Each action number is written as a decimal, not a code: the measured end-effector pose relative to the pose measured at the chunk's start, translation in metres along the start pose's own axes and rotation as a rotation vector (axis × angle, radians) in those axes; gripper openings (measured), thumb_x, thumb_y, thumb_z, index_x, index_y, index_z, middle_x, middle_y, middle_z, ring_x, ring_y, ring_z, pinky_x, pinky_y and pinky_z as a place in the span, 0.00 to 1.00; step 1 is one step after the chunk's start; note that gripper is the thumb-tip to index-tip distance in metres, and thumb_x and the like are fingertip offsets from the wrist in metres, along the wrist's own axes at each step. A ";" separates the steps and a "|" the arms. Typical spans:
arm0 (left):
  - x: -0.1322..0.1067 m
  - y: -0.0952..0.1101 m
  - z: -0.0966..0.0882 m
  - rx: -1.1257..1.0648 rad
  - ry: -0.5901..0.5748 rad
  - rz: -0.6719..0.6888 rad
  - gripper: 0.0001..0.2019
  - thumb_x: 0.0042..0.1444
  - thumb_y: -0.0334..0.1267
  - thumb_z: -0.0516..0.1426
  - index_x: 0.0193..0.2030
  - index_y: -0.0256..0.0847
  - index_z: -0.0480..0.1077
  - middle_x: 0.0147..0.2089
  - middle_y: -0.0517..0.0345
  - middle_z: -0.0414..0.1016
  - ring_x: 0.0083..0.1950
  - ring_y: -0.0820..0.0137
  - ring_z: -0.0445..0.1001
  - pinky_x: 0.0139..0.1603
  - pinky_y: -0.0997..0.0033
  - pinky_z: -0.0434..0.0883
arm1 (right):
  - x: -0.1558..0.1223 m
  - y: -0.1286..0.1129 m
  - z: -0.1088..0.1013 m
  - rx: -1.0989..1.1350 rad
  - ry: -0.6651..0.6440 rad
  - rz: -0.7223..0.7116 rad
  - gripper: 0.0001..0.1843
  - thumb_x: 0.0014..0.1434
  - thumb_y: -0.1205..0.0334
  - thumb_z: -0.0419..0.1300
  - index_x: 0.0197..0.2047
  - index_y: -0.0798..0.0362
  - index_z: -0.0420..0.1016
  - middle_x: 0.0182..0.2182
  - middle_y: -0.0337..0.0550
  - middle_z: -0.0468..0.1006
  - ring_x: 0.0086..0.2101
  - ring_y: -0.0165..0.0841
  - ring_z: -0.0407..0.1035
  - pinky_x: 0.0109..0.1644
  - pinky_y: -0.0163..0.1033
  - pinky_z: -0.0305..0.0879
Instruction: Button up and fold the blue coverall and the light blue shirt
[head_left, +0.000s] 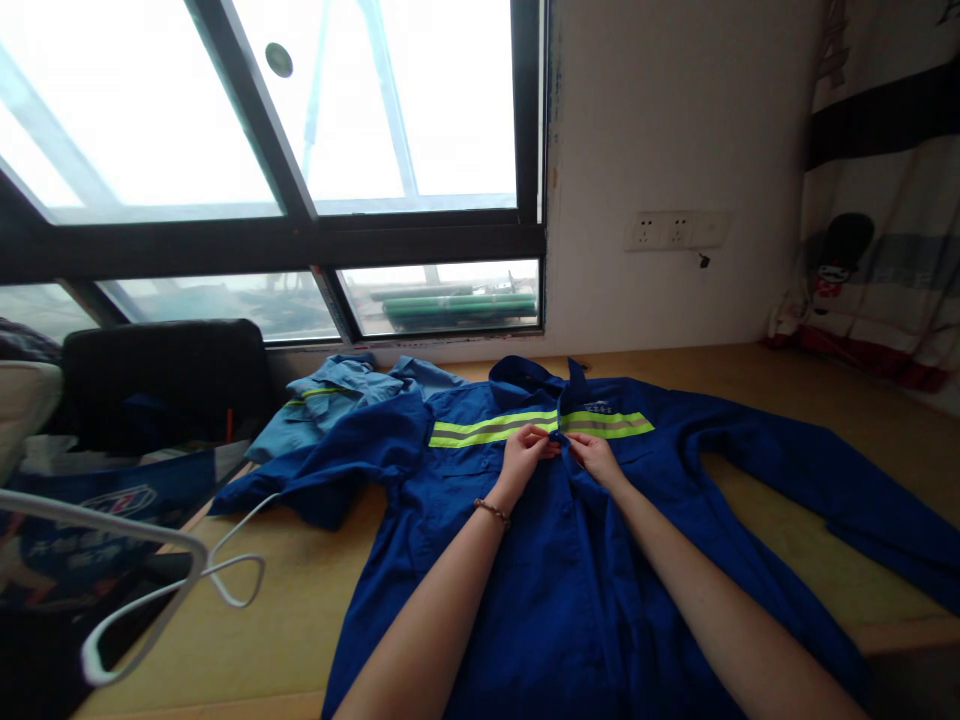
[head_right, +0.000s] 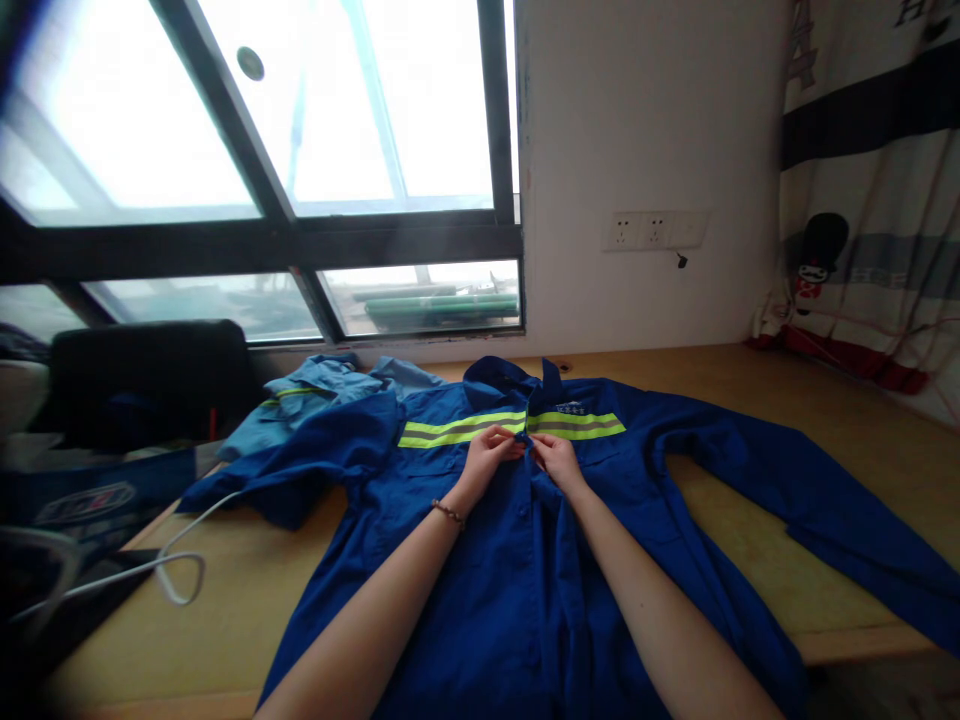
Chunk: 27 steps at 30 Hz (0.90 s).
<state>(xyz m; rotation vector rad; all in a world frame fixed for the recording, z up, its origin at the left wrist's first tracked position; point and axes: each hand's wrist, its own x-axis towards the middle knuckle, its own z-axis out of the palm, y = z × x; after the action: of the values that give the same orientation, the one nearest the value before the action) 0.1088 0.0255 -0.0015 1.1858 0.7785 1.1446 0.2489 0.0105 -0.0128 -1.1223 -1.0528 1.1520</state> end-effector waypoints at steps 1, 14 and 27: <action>0.000 0.000 0.001 0.013 -0.010 -0.006 0.14 0.43 0.45 0.60 0.29 0.36 0.65 0.26 0.55 0.74 0.28 0.69 0.74 0.32 0.70 0.71 | -0.001 0.001 0.001 -0.023 0.014 -0.014 0.15 0.39 0.51 0.63 0.26 0.55 0.74 0.14 0.37 0.71 0.16 0.29 0.63 0.20 0.33 0.57; 0.005 -0.017 0.001 0.432 0.022 0.150 0.14 0.44 0.46 0.59 0.23 0.36 0.62 0.19 0.62 0.67 0.21 0.77 0.63 0.19 0.81 0.56 | -0.020 -0.004 0.010 -0.880 0.181 -0.366 0.05 0.50 0.62 0.54 0.30 0.52 0.70 0.15 0.33 0.67 0.19 0.28 0.63 0.25 0.31 0.52; 0.007 -0.008 0.003 -0.181 0.213 -0.238 0.07 0.38 0.29 0.57 0.22 0.37 0.60 0.16 0.68 0.57 0.16 0.80 0.59 0.19 0.79 0.60 | -0.028 -0.013 0.019 -1.007 0.071 -0.375 0.13 0.53 0.61 0.54 0.42 0.53 0.69 0.18 0.36 0.71 0.23 0.30 0.67 0.29 0.32 0.54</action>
<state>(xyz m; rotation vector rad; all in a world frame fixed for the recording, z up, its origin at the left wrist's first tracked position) 0.1159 0.0312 -0.0078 0.8060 0.9301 1.1272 0.2285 -0.0158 0.0019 -1.5992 -1.7675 0.2271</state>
